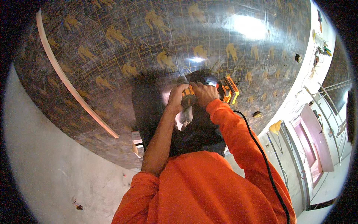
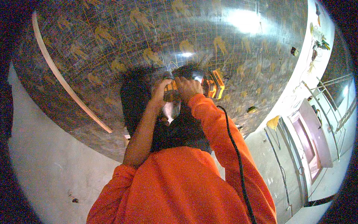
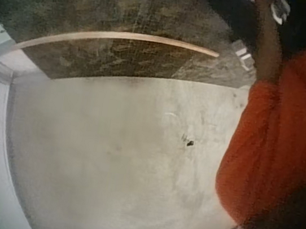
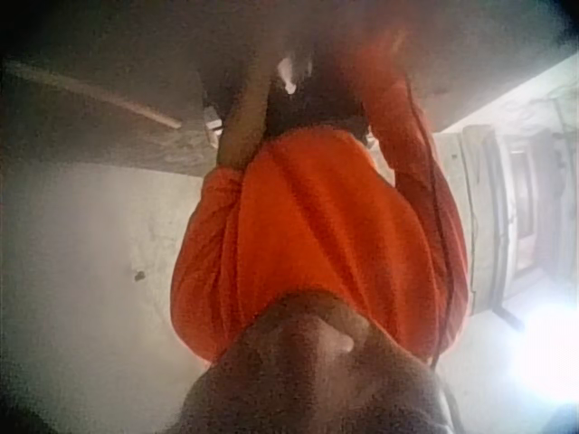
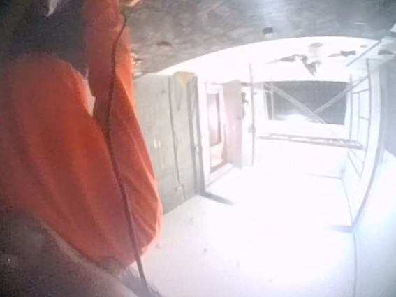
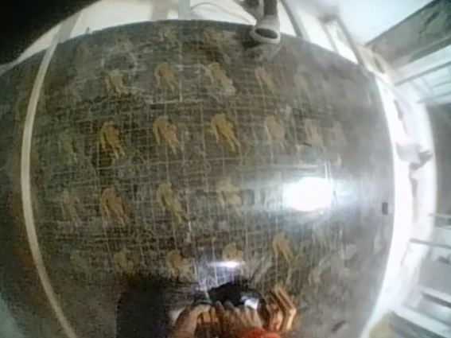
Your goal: The person kneels on a patterned floor and uses a cordless drill to drive screws into the surface. They repeatedly pick up screws, position them, and operate the drill to fasten them into the floor.
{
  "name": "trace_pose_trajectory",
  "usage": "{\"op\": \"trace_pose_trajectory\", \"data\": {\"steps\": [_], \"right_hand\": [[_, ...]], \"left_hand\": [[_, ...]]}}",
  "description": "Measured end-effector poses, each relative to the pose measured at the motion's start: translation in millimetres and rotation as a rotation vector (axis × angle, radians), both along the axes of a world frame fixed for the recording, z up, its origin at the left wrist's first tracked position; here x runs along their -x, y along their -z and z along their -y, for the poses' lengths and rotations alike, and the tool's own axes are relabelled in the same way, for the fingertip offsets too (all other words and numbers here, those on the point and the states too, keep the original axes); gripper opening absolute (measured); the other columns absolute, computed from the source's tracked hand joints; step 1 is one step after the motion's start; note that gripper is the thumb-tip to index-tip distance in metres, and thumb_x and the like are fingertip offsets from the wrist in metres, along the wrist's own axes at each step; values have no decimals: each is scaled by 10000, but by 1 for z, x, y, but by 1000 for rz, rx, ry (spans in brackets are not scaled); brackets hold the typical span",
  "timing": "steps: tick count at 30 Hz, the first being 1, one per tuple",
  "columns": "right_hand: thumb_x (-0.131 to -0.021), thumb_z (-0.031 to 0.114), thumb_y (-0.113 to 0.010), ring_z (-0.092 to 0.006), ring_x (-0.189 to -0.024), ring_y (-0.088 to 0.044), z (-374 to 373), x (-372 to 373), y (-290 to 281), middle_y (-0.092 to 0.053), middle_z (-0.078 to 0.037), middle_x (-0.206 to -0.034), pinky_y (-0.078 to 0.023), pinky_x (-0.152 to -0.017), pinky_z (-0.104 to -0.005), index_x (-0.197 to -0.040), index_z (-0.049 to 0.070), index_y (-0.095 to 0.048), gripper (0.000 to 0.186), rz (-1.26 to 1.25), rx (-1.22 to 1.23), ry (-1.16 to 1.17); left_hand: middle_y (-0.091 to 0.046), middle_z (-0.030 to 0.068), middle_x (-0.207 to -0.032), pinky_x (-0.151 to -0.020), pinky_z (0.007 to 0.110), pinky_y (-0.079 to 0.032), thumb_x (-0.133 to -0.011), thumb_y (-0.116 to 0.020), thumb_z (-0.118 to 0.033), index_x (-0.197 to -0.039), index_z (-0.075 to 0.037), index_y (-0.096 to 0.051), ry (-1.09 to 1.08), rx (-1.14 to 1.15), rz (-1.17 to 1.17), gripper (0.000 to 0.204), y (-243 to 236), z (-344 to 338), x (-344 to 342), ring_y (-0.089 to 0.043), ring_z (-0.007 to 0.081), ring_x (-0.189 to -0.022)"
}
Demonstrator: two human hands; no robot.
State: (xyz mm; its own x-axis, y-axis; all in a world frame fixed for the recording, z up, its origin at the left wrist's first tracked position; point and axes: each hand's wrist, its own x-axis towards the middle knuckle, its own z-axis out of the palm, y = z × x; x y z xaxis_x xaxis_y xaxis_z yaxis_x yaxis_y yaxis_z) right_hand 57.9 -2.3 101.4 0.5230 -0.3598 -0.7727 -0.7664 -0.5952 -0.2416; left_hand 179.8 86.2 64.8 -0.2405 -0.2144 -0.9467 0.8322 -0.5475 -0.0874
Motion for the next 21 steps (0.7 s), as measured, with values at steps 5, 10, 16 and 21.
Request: {"op": "trace_pose_trajectory", "data": {"steps": [5, 10, 16, 21], "right_hand": [[-881, 240, -566, -312, -763, -706, 0, -2, -3, -695, -104, -1018, -564, -631, -454, -1178, 156, -569, 308, 6, -3, 4], [-874, 239, -571, -322, -736, -696, 2, 1, -1, -634, -88, -1066, -565, -637, -462, -1208, 156, -553, 344, 60, 60, -32], [-835, 216, -618, -313, -762, -686, 2, 6, -3, -582, -98, -1134, -570, -629, -451, -1344, 134, -481, 533, 225, 116, -47], [-809, 156, -636, -321, -819, -677, 2, 12, -3, -599, -116, -1119, -568, -659, -436, -1439, 107, -393, 677, 282, 67, -66]], "left_hand": [[-626, 42, -857, -618, 379, -519, -824, -642, -322, -989, -101, -622, 50, -28, 32, 277, -3, 2, -3, -621, 203, -704], [-632, 40, -855, -609, 371, -516, -832, -639, -327, -987, -105, -630, -28, 6, -23, 271, 1, 1, 2, -625, 190, -712], [-640, 31, -876, -652, 361, -515, -857, -621, -347, -998, -113, -631, 12, 21, -14, 273, 6, -4, 0, -623, 178, -738], [-640, 29, -955, -733, 379, -502, -887, -582, -396, -1047, -136, -624, 45, 77, -107, 308, 3, -6, -10, -619, 178, -842]]}}
